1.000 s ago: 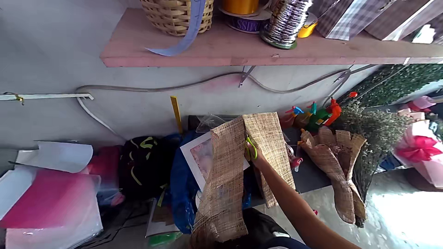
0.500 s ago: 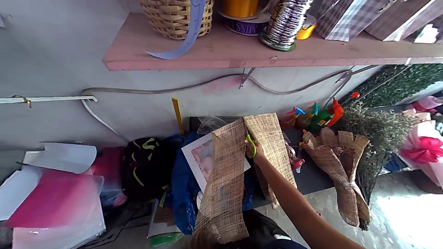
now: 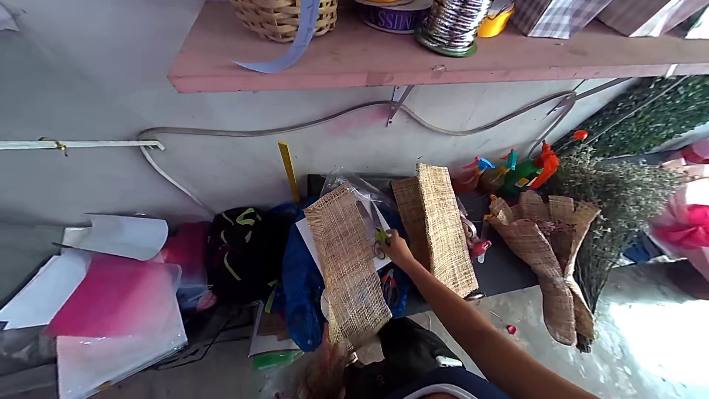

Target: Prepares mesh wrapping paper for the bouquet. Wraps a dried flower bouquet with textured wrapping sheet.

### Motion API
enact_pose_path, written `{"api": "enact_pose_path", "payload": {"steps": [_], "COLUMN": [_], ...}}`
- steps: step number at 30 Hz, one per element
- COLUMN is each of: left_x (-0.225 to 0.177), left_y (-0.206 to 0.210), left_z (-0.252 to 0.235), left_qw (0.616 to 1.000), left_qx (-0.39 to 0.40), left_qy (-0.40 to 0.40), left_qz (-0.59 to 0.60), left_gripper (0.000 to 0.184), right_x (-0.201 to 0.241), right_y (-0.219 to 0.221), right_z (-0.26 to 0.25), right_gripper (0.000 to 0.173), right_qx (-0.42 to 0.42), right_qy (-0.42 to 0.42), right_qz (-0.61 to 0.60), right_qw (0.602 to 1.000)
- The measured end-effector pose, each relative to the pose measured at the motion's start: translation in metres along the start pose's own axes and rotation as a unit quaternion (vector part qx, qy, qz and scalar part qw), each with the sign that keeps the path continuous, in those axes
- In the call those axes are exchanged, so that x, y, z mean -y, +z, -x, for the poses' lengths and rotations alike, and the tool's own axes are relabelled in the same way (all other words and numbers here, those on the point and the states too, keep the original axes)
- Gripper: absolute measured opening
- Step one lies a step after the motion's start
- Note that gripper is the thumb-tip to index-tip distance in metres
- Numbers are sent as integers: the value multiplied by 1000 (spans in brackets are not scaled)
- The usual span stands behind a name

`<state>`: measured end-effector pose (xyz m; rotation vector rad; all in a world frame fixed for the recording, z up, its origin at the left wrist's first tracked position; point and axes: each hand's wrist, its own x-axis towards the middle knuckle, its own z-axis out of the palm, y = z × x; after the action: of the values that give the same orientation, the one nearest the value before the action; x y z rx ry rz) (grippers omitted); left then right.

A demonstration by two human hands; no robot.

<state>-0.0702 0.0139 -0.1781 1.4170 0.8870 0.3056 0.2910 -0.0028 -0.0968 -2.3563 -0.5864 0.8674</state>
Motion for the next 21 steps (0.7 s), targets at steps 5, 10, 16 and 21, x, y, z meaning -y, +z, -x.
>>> {"api": "enact_pose_path", "payload": {"steps": [5,10,16,21], "left_x": [-21,-53,-110,-118], "left_y": [24,53,55,59], "left_z": [-45,-111,-97,-59], "left_qw": [996,991,981,988], "left_qx": [58,-130,-191,-28], "left_qy": [59,27,-32,82], "left_qz": [17,-27,-27,127], "left_gripper": [90,95,65,77], "right_x": [24,19,42,57], "right_y": [27,51,78,68], "right_z": [25,43,109,123], "right_gripper": [49,65,69,39], "right_qx": [-5,11,72,36], "right_qy": [10,-32,-128,-196], "right_qz": [174,82,-226,-249], "right_qw": [985,996,963,948]}}
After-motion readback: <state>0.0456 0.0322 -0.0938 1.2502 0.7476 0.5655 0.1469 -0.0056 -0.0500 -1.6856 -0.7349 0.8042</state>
